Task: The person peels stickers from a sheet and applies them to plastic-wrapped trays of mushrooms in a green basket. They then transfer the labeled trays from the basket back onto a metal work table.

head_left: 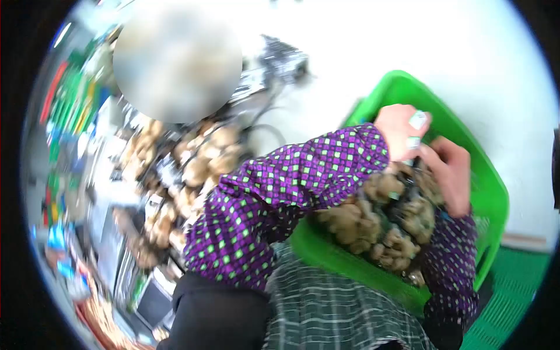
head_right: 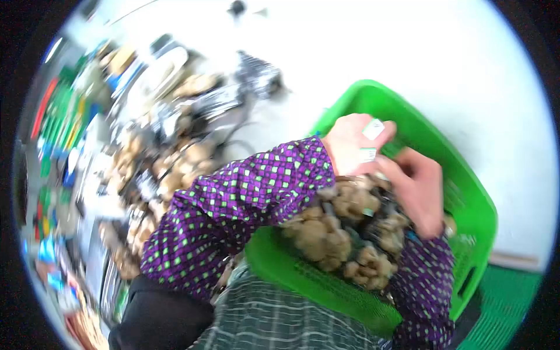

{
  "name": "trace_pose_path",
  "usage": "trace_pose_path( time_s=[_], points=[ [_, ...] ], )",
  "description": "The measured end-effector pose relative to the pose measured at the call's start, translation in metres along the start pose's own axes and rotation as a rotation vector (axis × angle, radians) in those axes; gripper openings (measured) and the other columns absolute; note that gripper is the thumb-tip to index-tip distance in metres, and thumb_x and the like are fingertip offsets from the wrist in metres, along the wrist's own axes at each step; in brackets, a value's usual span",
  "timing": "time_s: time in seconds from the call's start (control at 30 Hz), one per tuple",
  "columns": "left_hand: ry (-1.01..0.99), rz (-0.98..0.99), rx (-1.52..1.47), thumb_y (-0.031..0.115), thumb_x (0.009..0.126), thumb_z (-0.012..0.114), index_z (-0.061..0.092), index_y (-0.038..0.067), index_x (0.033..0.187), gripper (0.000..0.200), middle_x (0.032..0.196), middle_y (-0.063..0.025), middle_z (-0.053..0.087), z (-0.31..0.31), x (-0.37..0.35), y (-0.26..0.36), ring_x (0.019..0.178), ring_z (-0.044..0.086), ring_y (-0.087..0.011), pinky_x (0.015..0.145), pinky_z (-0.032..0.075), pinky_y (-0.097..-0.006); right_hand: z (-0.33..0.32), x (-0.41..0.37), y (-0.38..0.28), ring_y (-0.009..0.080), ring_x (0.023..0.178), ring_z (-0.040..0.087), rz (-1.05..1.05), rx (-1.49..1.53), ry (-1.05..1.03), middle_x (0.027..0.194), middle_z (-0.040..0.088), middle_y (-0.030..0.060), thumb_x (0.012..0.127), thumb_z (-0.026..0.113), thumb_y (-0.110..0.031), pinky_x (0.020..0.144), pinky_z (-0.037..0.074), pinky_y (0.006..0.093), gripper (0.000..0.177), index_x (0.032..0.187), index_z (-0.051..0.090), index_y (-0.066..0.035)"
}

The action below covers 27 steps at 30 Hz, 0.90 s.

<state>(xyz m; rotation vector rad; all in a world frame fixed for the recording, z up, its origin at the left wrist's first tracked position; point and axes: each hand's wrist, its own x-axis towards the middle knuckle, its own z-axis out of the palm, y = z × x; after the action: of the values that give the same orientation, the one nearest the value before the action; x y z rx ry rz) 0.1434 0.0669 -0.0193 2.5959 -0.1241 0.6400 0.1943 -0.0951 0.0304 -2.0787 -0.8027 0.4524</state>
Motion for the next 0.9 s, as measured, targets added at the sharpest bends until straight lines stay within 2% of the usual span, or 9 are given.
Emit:
trace_pose_path(
  time_s=[0.07, 0.13, 0.23, 0.27, 0.43, 0.63, 0.7, 0.77, 0.9],
  points=[
    [-0.225, -0.252, -0.259, 0.035, 0.082, 0.062, 0.055, 0.003, 0.104, 0.040, 0.078, -0.0164, 0.062, -0.101, -0.028, -0.001, 0.075, 0.063, -0.0316, 0.065, 0.048, -0.0396, 0.003, 0.004, 0.015, 0.0059, 0.058, 0.049, -0.014, -0.001, -0.049, 0.061, 0.056, -0.0010, 0.079, 0.070, -0.016, 0.054, 0.040, 0.0229, 0.021, 0.074, 0.061, 0.003],
    [0.268, -0.382, -0.504, 0.042, 0.081, 0.066, 0.060, 0.001, 0.102, 0.047, 0.083, -0.0162, 0.063, -0.095, -0.101, -0.073, 0.078, 0.064, -0.0291, 0.068, 0.049, -0.0354, 0.007, 0.000, 0.028, 0.0052, 0.060, 0.048, 0.085, 0.111, -0.113, 0.065, 0.056, -0.0023, 0.078, 0.071, -0.015, 0.054, 0.039, 0.0232, 0.020, 0.079, 0.061, 0.002],
    [-0.048, -0.757, 0.478, 0.039, 0.074, 0.071, 0.059, 0.000, 0.111, 0.055, 0.095, -0.0151, 0.065, -0.164, -0.202, -0.103, 0.085, 0.064, -0.0309, 0.077, 0.050, -0.0377, 0.026, -0.003, 0.023, 0.0059, 0.059, 0.046, -0.006, 0.201, -0.290, 0.067, 0.056, -0.0004, 0.077, 0.074, -0.015, 0.053, 0.039, 0.0225, 0.022, 0.084, 0.062, 0.002],
    [-0.056, -0.581, 0.642, 0.040, 0.074, 0.071, 0.059, 0.002, 0.112, 0.055, 0.095, -0.0147, 0.065, -0.164, -0.248, -0.123, 0.089, 0.062, -0.0328, 0.080, 0.049, -0.0427, 0.030, -0.004, 0.020, 0.0100, 0.064, 0.052, -0.067, 0.060, -0.370, 0.073, 0.058, 0.0041, 0.076, 0.074, -0.021, 0.057, 0.042, 0.0253, 0.029, 0.089, 0.061, 0.001],
    [-0.152, -1.117, 0.747, 0.050, 0.078, 0.065, 0.053, 0.000, 0.121, 0.067, 0.126, -0.0189, 0.053, -0.146, -0.318, -0.132, 0.119, 0.046, -0.0353, 0.098, 0.038, -0.0438, 0.086, -0.051, 0.085, 0.0385, 0.101, 0.057, -0.348, -0.491, -0.474, 0.111, 0.055, 0.0266, 0.072, 0.071, -0.051, 0.084, 0.046, 0.0436, 0.077, 0.122, 0.048, 0.003],
    [-0.476, -0.785, 0.890, 0.046, 0.083, 0.061, 0.056, 0.006, 0.111, 0.049, 0.121, -0.0157, 0.053, -0.131, -0.312, -0.130, 0.093, 0.060, -0.0366, 0.076, 0.049, -0.0452, 0.092, -0.056, 0.087, 0.0362, 0.092, 0.062, -0.051, -0.013, -0.584, 0.107, 0.060, 0.0241, 0.073, 0.074, -0.046, 0.080, 0.049, 0.0393, 0.080, 0.130, 0.042, 0.001],
    [-0.166, -0.856, 0.752, 0.035, 0.086, 0.061, 0.059, 0.009, 0.106, 0.033, 0.096, -0.0130, 0.062, -0.115, -0.296, -0.120, 0.079, 0.063, -0.0325, 0.063, 0.050, -0.0437, 0.089, -0.044, 0.088, 0.0264, 0.085, 0.064, -0.336, 0.080, -0.406, 0.098, 0.064, 0.0171, 0.073, 0.077, -0.032, 0.075, 0.049, 0.0336, 0.063, 0.121, 0.051, 0.001],
    [-0.324, -0.588, 0.860, 0.033, 0.087, 0.060, 0.060, 0.009, 0.102, 0.028, 0.085, -0.0148, 0.063, -0.115, -0.304, -0.124, 0.076, 0.063, -0.0330, 0.063, 0.049, -0.0437, 0.058, -0.024, 0.063, 0.0204, 0.101, 0.059, -0.081, 0.147, -0.590, 0.117, 0.060, 0.0145, 0.075, 0.077, -0.020, 0.089, 0.047, 0.0321, 0.066, 0.127, 0.046, 0.005],
    [-0.108, -0.634, 0.680, 0.040, 0.087, 0.062, 0.063, 0.010, 0.097, 0.031, 0.079, -0.0140, 0.065, -0.150, -0.290, -0.129, 0.070, 0.063, -0.0292, 0.066, 0.049, -0.0405, 0.084, -0.035, 0.094, 0.0194, 0.083, 0.060, -0.205, 0.207, -0.757, 0.098, 0.065, 0.0138, 0.075, 0.075, -0.033, 0.075, 0.048, 0.0315, 0.061, 0.122, 0.052, 0.001]
  ],
)
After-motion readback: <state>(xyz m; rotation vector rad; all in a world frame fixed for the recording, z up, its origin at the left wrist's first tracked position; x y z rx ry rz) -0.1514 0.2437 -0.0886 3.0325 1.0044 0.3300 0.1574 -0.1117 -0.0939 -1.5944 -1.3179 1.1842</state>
